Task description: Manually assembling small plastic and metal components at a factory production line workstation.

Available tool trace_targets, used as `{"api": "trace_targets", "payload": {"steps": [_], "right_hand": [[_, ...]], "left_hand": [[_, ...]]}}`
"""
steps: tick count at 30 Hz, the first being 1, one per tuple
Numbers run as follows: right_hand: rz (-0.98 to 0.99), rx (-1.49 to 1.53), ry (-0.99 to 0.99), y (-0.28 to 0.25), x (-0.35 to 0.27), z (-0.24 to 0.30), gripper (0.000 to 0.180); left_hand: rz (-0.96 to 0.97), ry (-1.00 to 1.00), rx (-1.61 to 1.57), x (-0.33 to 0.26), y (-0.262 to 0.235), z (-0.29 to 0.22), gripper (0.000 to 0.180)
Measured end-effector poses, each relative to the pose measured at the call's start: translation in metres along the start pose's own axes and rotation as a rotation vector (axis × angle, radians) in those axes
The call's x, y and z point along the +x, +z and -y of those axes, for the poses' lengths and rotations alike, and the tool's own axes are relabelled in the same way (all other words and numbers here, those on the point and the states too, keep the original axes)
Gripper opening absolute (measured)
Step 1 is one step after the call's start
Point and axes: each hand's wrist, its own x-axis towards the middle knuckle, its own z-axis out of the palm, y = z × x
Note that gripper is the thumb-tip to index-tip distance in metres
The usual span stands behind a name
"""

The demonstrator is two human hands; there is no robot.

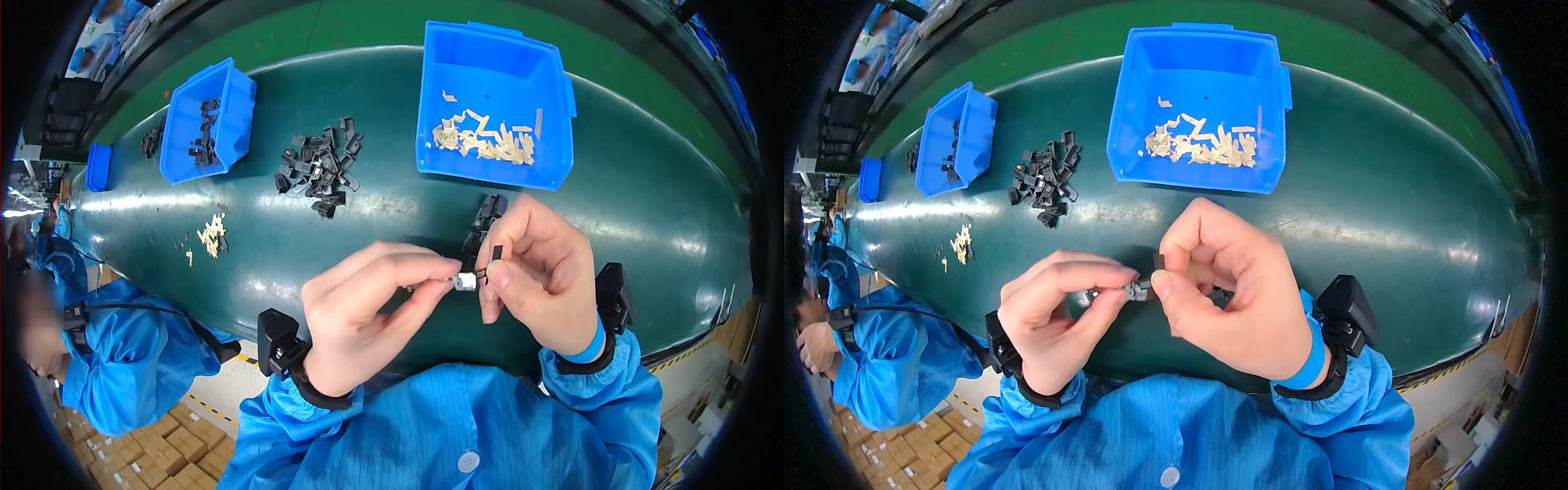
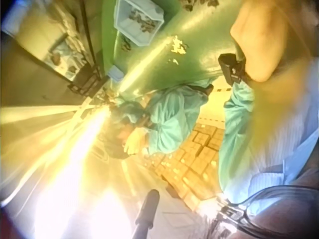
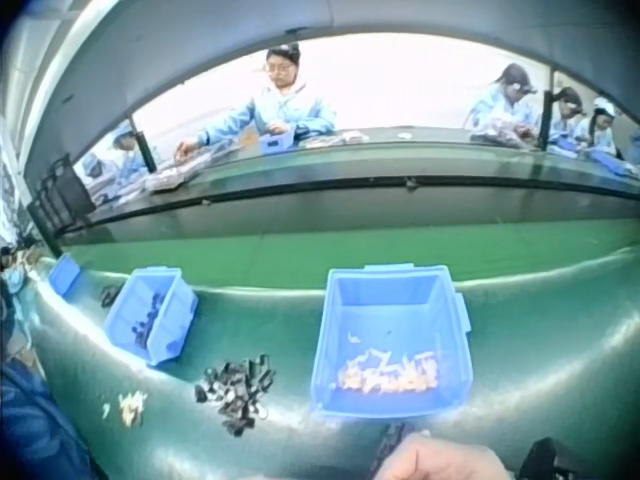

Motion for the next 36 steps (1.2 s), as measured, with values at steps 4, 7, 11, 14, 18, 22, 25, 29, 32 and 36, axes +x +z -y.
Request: {"api": "trace_targets", "payload": {"steps": [4,7,11,14,18,22,25,29,32,36], "right_hand": [[0.043,0.058,-0.006,0.001,-0.001,-0.008,0.014],[0.052,0.104,0.000,0.003,-0.002,-0.011,0.014],[0.043,0.098,0.003,0.006,-0.002,-0.014,0.014],[0.028,0.113,-0.020,0.004,-0.002,-0.015,0.013],[0.013,0.068,-0.022,0.006,-0.003,-0.012,0.014],[0.012,0.039,-0.039,0.006,-0.004,-0.012,0.014],[0.014,0.029,-0.053,0.006,-0.004,-0.013,0.014],[0.008,0.026,-0.055,0.006,-0.004,-0.014,0.014],[-0.015,-0.008,-0.057,0.008,-0.003,-0.012,0.013],[-0.025,-0.085,-0.077,0.008,-0.003,-0.011,0.013]], "left_hand": [[0.003,0.014,0.007,-0.002,-0.003,0.000,0.023],[-0.024,0.077,0.099,-0.003,-0.003,0.000,0.025],[-0.095,0.196,0.210,-0.005,0.001,0.001,0.030],[-0.111,0.229,0.253,-0.004,0.003,0.001,0.032],[-0.123,0.272,0.284,-0.005,0.004,0.001,0.033],[-0.104,0.270,0.287,-0.006,0.002,-0.002,0.034],[-0.086,0.274,0.293,-0.006,0.001,-0.003,0.034],[-0.074,0.295,0.300,-0.006,0.001,-0.002,0.034],[-0.072,0.306,0.317,-0.006,0.000,-0.002,0.033],[-0.053,0.305,0.326,-0.006,-0.002,-0.002,0.033]]}}
